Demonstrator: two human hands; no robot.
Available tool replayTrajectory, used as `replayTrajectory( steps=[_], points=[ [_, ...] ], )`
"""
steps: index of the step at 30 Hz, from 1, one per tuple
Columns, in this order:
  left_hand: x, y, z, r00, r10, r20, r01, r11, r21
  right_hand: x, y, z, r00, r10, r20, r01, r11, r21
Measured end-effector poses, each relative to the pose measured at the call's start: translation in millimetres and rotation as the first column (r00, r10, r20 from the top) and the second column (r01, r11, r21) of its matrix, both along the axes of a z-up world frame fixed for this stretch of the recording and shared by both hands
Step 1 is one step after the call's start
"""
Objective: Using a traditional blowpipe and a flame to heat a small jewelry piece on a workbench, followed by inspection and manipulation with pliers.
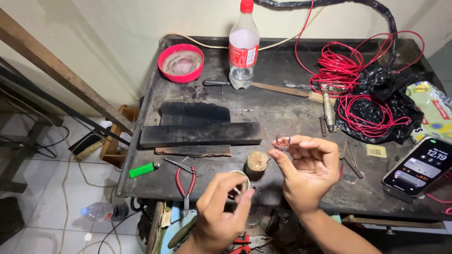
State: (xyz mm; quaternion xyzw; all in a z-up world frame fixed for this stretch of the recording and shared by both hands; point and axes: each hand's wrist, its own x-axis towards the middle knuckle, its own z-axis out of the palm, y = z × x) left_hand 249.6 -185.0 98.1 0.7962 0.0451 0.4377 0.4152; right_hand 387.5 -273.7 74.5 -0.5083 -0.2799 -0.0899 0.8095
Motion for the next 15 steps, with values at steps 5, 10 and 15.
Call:
replayTrajectory(
  steps=[5, 10, 15],
  points=[
    [13.0, -1.5, -1.1, 0.998, 0.029, 0.060, -0.026, 0.998, -0.053, -9.9, -5.6, 4.2, 1.000, 0.010, 0.019, -0.009, 0.999, -0.050],
    [20.4, -12.0, -30.8, 0.976, -0.028, 0.215, 0.003, 0.993, 0.118, -12.2, -14.1, 4.3, 0.998, -0.031, 0.045, 0.040, 0.976, -0.215],
    [16.9, -26.1, -59.3, 0.985, -0.121, 0.126, 0.107, 0.988, 0.113, -4.7, -24.8, -11.4, 0.995, 0.012, -0.100, -0.037, 0.965, -0.259]
  ],
)
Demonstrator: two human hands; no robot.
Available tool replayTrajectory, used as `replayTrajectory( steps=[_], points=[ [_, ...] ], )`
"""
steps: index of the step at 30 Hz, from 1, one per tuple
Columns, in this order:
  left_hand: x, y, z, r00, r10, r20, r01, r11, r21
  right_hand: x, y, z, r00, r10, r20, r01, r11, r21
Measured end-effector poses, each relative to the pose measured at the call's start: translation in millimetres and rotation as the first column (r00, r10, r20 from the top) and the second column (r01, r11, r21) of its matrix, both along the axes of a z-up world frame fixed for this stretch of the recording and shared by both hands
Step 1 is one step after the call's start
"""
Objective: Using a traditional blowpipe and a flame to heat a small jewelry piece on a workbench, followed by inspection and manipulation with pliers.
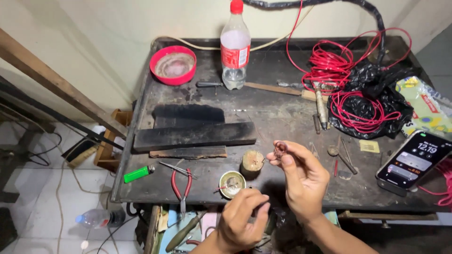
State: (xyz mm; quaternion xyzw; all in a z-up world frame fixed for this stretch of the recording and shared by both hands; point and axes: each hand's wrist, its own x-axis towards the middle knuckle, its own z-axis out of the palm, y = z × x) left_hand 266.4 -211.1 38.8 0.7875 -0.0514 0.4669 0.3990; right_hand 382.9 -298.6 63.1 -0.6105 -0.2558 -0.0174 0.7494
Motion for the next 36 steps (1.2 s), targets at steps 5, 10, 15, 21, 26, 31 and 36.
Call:
replayTrajectory(
  steps=[5, 10, 15, 21, 26, 31, 36],
  points=[
    [-0.1, -11.0, -6.0, 0.995, -0.096, -0.005, 0.096, 0.995, 0.020, 4.6, -3.6, 1.9, 0.988, 0.056, -0.143, -0.053, 0.998, 0.018],
    [-0.3, -15.2, -9.3, 0.987, -0.157, -0.014, 0.158, 0.987, 0.023, 5.2, -4.4, 0.1, 0.978, 0.115, -0.171, -0.104, 0.992, 0.074],
    [1.1, -12.3, -8.6, 0.989, -0.146, -0.024, 0.147, 0.989, 0.032, 6.1, -3.8, -1.7, 0.980, 0.089, -0.181, -0.077, 0.994, 0.073],
    [0.7, -9.4, -6.7, 0.990, -0.135, -0.044, 0.137, 0.989, 0.050, 5.9, -2.3, -1.9, 0.977, 0.044, -0.207, -0.037, 0.999, 0.037],
    [-1.0, -9.5, -3.0, 0.984, -0.168, -0.066, 0.172, 0.984, 0.057, 6.5, -3.3, -6.2, 0.976, 0.027, -0.216, -0.020, 0.999, 0.036],
    [-0.9, -9.1, -1.3, 0.983, -0.176, -0.045, 0.178, 0.983, 0.047, 3.7, -3.1, -4.6, 0.987, 0.058, -0.152, -0.055, 0.998, 0.023],
    [-4.7, -10.8, 2.6, 0.991, -0.120, -0.051, 0.117, 0.991, -0.069, 2.0, -6.2, -8.7, 0.989, 0.095, -0.111, -0.091, 0.995, 0.042]
  ],
)
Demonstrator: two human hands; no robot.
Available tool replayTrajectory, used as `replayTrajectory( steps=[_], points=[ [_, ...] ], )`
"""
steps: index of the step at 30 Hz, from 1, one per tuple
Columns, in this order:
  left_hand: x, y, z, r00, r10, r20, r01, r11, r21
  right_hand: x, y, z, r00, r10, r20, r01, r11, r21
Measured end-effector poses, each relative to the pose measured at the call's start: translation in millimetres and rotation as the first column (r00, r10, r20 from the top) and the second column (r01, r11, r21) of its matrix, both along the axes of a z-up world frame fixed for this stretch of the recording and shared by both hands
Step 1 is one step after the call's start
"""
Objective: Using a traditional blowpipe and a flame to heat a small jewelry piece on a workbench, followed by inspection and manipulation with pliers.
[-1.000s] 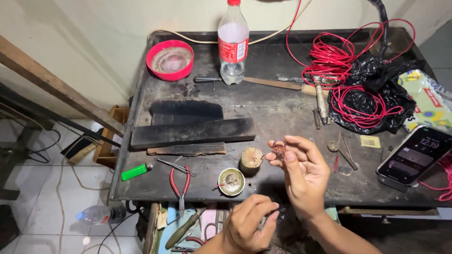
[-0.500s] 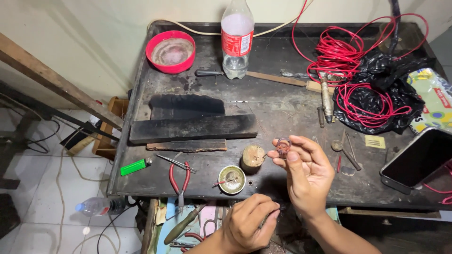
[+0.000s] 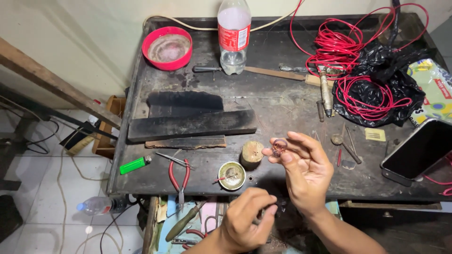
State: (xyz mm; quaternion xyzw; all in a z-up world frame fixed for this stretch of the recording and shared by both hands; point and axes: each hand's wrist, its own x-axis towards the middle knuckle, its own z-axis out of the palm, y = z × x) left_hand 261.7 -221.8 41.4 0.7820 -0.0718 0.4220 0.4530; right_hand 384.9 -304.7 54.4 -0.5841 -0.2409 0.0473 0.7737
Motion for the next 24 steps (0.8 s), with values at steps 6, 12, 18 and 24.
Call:
replayTrajectory(
  steps=[6, 12, 18, 24],
  points=[
    [-8.5, 7.3, 2.4, 0.987, -0.157, -0.009, 0.129, 0.841, -0.526, -2.5, -4.8, -10.2, 0.993, 0.095, 0.077, -0.098, 0.994, 0.046],
    [-13.6, 34.9, -0.5, 0.909, -0.310, 0.278, 0.397, 0.445, -0.803, -9.9, -4.7, -6.6, 0.957, 0.251, 0.144, -0.260, 0.965, 0.045],
    [-15.4, 37.8, 1.6, 0.889, -0.316, 0.330, 0.446, 0.444, -0.777, -8.1, -3.3, -10.1, 0.907, 0.379, 0.181, -0.380, 0.924, -0.031],
    [-18.1, 34.3, 12.7, 0.914, -0.296, 0.278, 0.403, 0.584, -0.705, -8.5, -1.7, -11.0, 0.905, 0.376, 0.200, -0.380, 0.925, -0.019]
  ],
)
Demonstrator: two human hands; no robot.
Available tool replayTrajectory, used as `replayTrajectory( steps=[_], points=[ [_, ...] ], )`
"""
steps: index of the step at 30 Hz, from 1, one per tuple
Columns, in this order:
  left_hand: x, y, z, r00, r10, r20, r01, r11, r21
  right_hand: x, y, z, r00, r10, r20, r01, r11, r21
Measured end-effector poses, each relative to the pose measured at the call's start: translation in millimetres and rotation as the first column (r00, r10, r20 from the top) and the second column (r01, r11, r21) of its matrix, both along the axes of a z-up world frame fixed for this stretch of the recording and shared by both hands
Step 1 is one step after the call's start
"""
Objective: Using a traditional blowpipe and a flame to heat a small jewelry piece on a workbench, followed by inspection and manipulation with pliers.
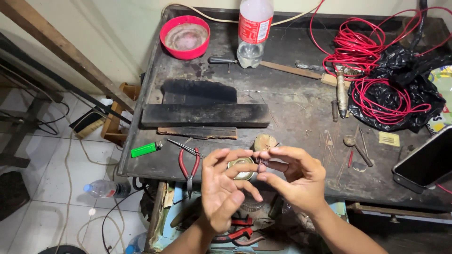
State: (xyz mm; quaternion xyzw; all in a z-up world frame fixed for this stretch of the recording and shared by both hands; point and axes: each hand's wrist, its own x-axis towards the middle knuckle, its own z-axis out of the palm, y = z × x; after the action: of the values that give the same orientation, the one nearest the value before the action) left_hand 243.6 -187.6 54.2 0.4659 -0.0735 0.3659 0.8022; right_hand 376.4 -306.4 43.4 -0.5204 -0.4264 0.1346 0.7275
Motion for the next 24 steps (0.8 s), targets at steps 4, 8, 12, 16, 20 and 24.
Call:
replayTrajectory(
  steps=[4, 8, 12, 16, 20, 24],
  points=[
    [-12.8, 5.6, -2.1, 0.999, -0.039, 0.006, 0.035, 0.938, 0.346, 3.7, -5.2, -8.8, 0.999, 0.026, 0.036, -0.025, 0.999, -0.030],
    [-2.9, 18.2, -4.1, 0.984, -0.017, 0.176, -0.101, 0.765, 0.637, 2.4, -5.5, 9.9, 0.984, 0.039, 0.171, -0.019, 0.993, -0.119],
    [-5.1, 23.6, 1.0, 0.980, -0.021, 0.198, -0.156, 0.536, 0.830, 10.1, -9.3, 12.7, 0.969, 0.163, 0.184, -0.131, 0.976, -0.174],
    [-8.5, 21.8, -1.3, 0.974, 0.093, 0.206, -0.225, 0.311, 0.923, 12.4, -6.3, 17.4, 0.926, 0.133, 0.353, -0.048, 0.970, -0.240],
    [-7.6, 19.8, -4.5, 0.980, 0.053, 0.192, -0.199, 0.303, 0.932, 11.6, -4.3, 21.6, 0.909, 0.151, 0.389, -0.067, 0.973, -0.220],
    [-10.8, 14.5, -8.5, 0.993, 0.050, 0.105, -0.116, 0.344, 0.932, 8.0, -1.6, 27.1, 0.908, 0.205, 0.366, -0.145, 0.972, -0.185]
  ],
)
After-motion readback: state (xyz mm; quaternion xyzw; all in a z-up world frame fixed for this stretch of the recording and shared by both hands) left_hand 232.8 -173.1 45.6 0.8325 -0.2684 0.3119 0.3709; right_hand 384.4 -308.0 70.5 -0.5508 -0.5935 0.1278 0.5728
